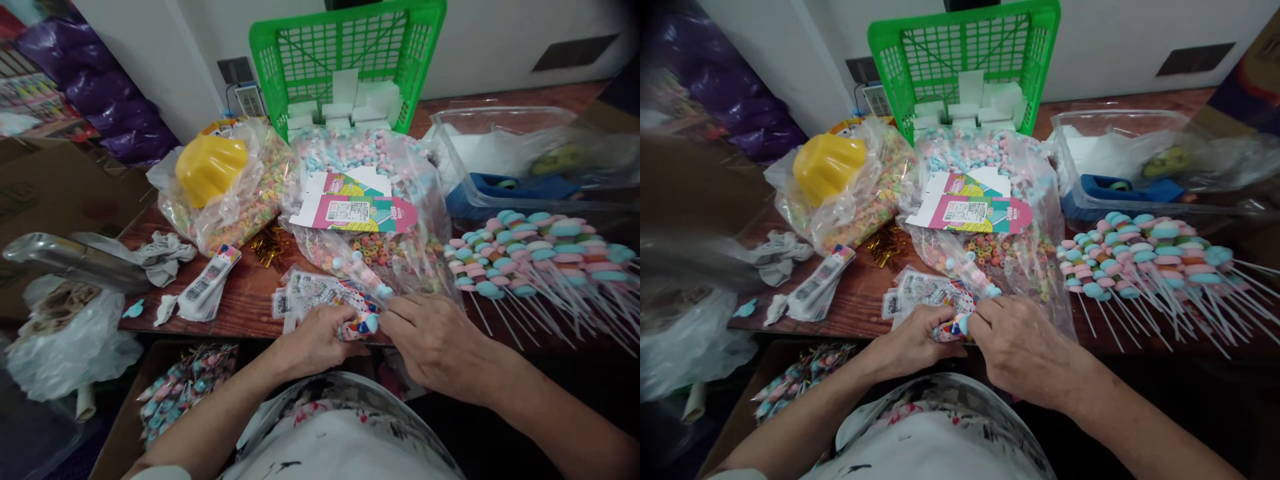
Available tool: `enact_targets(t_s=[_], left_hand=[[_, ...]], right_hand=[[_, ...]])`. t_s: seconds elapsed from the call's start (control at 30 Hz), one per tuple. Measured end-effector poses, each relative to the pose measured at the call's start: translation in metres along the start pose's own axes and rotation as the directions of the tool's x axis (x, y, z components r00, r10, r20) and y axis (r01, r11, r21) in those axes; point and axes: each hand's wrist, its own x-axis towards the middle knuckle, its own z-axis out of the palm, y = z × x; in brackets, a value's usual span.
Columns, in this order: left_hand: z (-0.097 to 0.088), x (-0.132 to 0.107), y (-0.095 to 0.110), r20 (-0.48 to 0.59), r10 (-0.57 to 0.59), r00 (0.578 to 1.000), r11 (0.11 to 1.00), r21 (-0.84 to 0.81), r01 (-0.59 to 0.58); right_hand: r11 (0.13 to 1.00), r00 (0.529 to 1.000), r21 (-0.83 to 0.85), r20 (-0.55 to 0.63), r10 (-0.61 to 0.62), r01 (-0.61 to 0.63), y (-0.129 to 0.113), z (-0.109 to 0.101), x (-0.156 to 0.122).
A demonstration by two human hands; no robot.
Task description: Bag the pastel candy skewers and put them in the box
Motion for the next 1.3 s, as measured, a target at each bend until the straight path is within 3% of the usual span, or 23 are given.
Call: enact_targets(t_s=[0.2,0.37,0.5,0.73,1.03,1.3], left_hand=[[0.002,-0.003,-0.009,0.049,-0.085,0.995,0.949,-0.3,0.096],[-0.006,-0.007,-0.019,0.289,-0.128,0.949,0.787,-0.553,0.275],[-0.007,-0.005,-0.028,0.372,-0.124,0.92,0.709,-0.615,0.345],[-0.008,-0.002,-0.035,0.482,-0.106,0.87,0.684,-0.599,0.416],[-0.002,0.003,-0.021,0.489,-0.002,0.872,0.762,-0.564,0.318],[-0.003,-0.002,-0.013,0.286,0.008,0.958,0.832,-0.533,0.152]], right_hand=[[0.999,0.998,0.049,-0.064,-0.021,0.024,-0.009,0.008,0.004],[0.978,0.988,0.155,-0.095,-0.126,0.139,-0.002,0.007,-0.002],[0.964,0.975,0.169,-0.116,-0.188,0.206,0.003,0.002,-0.006],[0.955,0.968,0.186,-0.143,-0.205,0.23,-0.002,-0.004,-0.012],[0.945,0.969,0.218,-0.103,-0.224,0.242,-0.008,0.006,-0.006],[0.956,0.969,0.172,-0.114,-0.219,0.237,0.002,0.018,0.001]])
